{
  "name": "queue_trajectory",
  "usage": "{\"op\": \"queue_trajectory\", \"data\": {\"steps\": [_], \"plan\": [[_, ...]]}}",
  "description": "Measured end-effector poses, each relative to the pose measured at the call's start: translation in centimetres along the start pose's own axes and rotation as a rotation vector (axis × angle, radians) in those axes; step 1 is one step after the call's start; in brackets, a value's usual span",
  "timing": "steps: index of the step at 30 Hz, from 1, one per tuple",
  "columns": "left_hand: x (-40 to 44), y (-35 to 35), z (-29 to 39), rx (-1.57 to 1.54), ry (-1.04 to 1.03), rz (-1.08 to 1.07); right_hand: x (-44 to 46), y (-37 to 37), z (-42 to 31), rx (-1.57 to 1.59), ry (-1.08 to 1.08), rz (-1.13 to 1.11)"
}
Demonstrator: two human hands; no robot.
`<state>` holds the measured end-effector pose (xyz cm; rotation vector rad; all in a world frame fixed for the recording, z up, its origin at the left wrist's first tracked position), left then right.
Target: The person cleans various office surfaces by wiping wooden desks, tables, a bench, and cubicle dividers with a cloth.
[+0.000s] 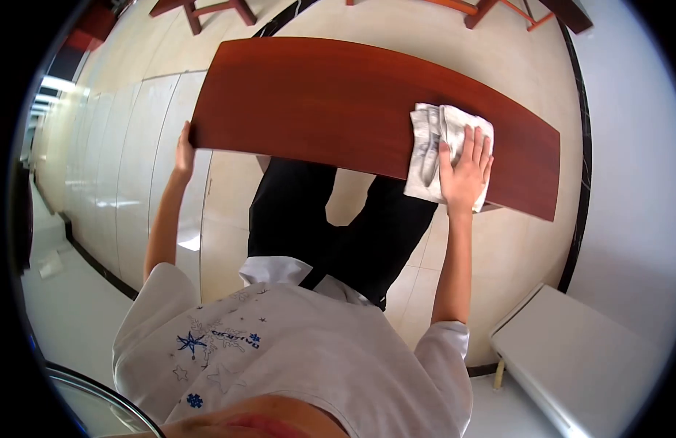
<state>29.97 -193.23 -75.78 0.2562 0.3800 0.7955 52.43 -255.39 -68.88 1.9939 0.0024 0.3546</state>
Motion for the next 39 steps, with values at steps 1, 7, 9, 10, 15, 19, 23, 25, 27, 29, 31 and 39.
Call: {"op": "queue_trajectory", "data": {"steps": [1,7,9,10,15,19,23,25,27,29,31,39], "plan": [[2.1,0.6,-2.8,-0.076,-0.017,-0.012,0.0,-0.5,-0.6,-0.049,0.012,0.005],[0.4,-1.0,-1.5,-0.1,-0.046,-0.036,-1.2,-2.1,-5.8,0.028,0.034,-0.031],[0.3,-1.8,-1.1,-0.143,-0.098,-0.141,-1.9,-4.6,-11.1,-0.002,0.132,-0.069],[-0.7,-2.4,0.0,-0.189,-0.091,-0.153,-2.4,-5.8,-14.5,-0.023,0.196,-0.083],[-2.9,-3.3,2.8,-0.394,-0.032,-0.211,-4.6,-12.1,-33.1,0.03,0.51,-0.143],[-1.2,-2.7,0.3,-0.513,-0.043,-0.208,-5.7,-17.2,-45.5,0.213,0.678,-0.148],[-2.3,-4.0,-0.3,-0.734,-0.018,-0.242,-5.3,-19.2,-49.8,0.367,0.745,-0.19],[-2.2,-4.6,-3.2,-0.751,-0.012,-0.222,-5.1,-19.4,-49.7,0.353,0.778,-0.192],[-2.1,-4.4,-3.3,-0.74,-0.012,-0.179,-4.4,-19.2,-49.5,0.369,0.78,-0.24],[-2.1,-2.9,-2.6,-0.552,-0.066,-0.073,-3.5,-19.4,-49.3,0.384,0.773,-0.302],[-1.8,-2.2,-1.6,-0.437,-0.084,-0.009,-1.5,-20.2,-48.6,0.375,0.773,-0.291],[0.9,-5.1,8.5,0.599,-0.143,0.028,6.1,-20.8,-41.5,0.274,0.558,-0.277]]}}
Point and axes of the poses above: each hand's wrist, its own x-axis towards the middle knuckle, its own y-axis out of the back of the hand, z = x × y, the point moved 6 cm from there along x, towards the middle knuckle, and after that the axes turned 7 degrees about x, right-handed, at the moved point
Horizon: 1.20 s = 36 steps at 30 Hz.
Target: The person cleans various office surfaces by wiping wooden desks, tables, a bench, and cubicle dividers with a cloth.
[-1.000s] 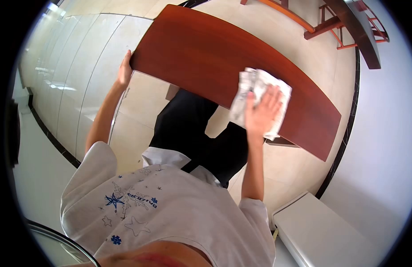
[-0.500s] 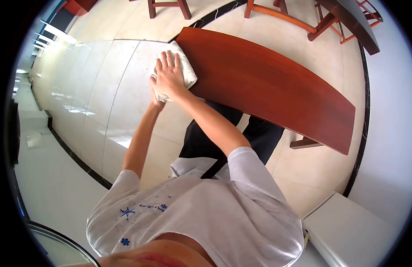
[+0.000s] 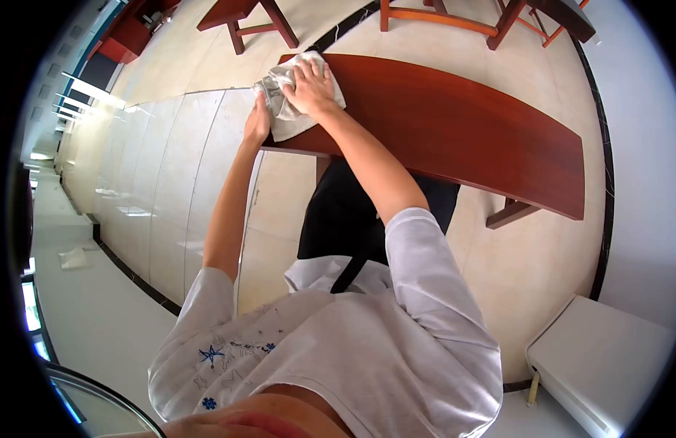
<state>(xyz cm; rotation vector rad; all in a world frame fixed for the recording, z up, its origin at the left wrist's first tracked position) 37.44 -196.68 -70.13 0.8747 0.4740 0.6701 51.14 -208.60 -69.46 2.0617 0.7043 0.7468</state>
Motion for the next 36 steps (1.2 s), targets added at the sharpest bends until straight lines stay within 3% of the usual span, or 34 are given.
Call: {"op": "queue_trajectory", "data": {"steps": [3,8,10,13,15,17,19,23,28,33,36], "plan": [[-2.1,-0.5,1.7,0.315,-0.078,0.124,-1.9,2.0,2.9,-0.025,-0.037,0.032],[-1.6,-0.3,0.9,0.399,-0.105,0.163,-4.8,7.7,10.2,-0.136,-0.131,-0.01],[-1.9,0.0,1.0,0.412,-0.085,0.174,-6.5,10.8,15.6,-0.258,-0.166,0.031],[-1.5,-0.4,0.5,0.417,-0.082,0.183,-13.0,17.6,25.6,-0.274,-0.418,0.057],[-1.8,-0.2,1.0,0.433,-0.067,0.166,-19.0,21.4,29.1,-0.298,-0.222,0.185],[-1.2,-0.6,1.1,0.471,-0.05,0.169,-22.3,22.2,30.6,-0.365,-0.2,0.223],[-1.4,-1.0,0.9,0.462,-0.04,0.178,-21.5,22.5,28.7,-0.336,-0.203,0.198],[-2.4,-0.2,1.7,0.44,-0.057,0.223,-13.7,17.9,24.4,0.026,-0.314,0.052],[-2.4,0.4,2.2,0.405,-0.061,0.199,-5.4,12.0,13.1,-0.24,0.094,0.006],[-2.2,0.7,2.3,0.39,-0.041,0.162,0.0,6.3,4.2,-0.287,0.094,0.066],[-2.5,1.0,2.7,0.368,-0.053,0.149,1.4,4.7,0.6,-0.284,0.254,0.142]]}}
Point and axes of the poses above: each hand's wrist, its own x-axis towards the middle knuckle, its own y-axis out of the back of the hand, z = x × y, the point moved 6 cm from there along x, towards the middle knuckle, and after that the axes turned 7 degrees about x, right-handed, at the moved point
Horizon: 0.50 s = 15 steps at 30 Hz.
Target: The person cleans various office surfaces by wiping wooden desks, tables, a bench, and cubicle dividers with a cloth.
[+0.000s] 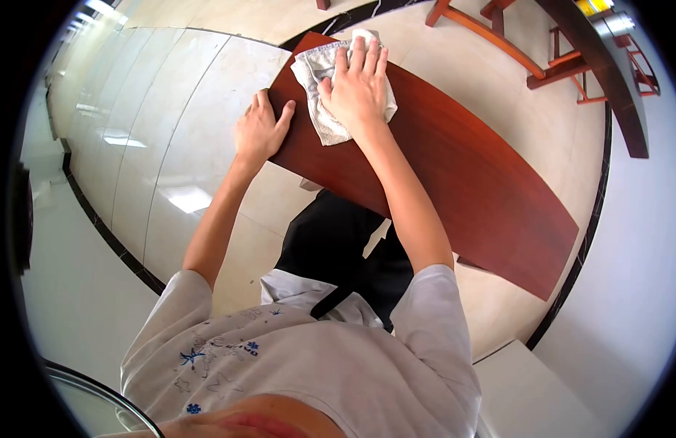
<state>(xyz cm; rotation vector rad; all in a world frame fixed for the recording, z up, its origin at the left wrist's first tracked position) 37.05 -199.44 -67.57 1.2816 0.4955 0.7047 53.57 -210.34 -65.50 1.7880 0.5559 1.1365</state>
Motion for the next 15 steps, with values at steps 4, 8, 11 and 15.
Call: {"op": "queue_trajectory", "data": {"steps": [4,8,11,15], "plan": [[0.2,-0.2,-0.4,0.017,-0.001,0.007,0.4,0.4,0.2,0.048,0.105,-0.088],[0.3,-0.6,-0.6,0.011,-0.002,0.028,1.3,3.9,2.3,0.389,-0.04,-0.244],[0.1,-0.4,-0.5,0.007,0.018,-0.004,1.7,5.7,-1.2,0.746,0.241,-0.142],[0.1,-0.3,-0.5,0.026,0.006,0.006,2.8,7.4,-1.4,1.348,0.209,-0.043]]}}
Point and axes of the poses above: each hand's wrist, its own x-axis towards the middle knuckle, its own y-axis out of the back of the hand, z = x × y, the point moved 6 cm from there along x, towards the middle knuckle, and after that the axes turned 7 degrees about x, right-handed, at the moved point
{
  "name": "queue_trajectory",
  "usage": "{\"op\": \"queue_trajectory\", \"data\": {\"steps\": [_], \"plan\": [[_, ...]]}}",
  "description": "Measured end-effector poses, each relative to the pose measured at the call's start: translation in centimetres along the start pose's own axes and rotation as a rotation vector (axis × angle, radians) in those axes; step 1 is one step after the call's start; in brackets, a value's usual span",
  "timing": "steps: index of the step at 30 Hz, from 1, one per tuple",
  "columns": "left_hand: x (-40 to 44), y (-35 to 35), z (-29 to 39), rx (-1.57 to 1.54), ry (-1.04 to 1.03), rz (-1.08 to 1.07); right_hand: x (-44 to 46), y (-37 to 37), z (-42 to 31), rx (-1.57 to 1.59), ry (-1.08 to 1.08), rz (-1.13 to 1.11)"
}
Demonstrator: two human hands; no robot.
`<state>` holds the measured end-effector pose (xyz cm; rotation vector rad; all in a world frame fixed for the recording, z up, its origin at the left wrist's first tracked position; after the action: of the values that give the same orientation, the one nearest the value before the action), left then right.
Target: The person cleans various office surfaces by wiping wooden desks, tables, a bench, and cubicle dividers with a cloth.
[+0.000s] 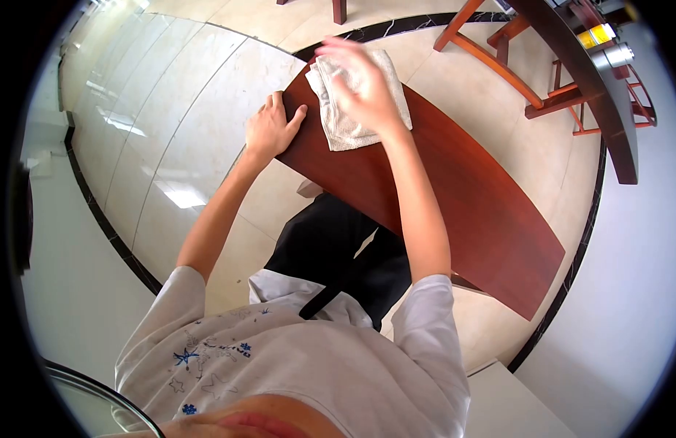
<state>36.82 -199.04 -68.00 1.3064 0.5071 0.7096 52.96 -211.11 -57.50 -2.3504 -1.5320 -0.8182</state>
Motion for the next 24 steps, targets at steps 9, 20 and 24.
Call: {"op": "queue_trajectory", "data": {"steps": [9,20,24], "plan": [[0.2,0.0,-0.2,-0.056,0.001,0.03,-1.4,-1.9,9.7,-1.144,-0.279,-0.149],[-0.1,-0.5,-0.3,-0.09,-0.014,-0.005,-6.0,2.1,11.2,-1.113,-0.496,0.077],[1.0,-1.8,-1.6,-0.063,-0.086,0.043,-12.8,11.6,6.4,-1.218,-0.722,0.192]]}}
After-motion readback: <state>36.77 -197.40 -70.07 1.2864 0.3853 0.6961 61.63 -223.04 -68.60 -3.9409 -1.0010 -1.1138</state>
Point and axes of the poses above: each hand's wrist, its own x-axis towards the middle knuckle, its own y-axis out of the back of the hand, z = x × y, the point moved 6 cm from there along x, towards the middle knuckle, and after that the axes turned 7 degrees about x, right-handed, at the moved point
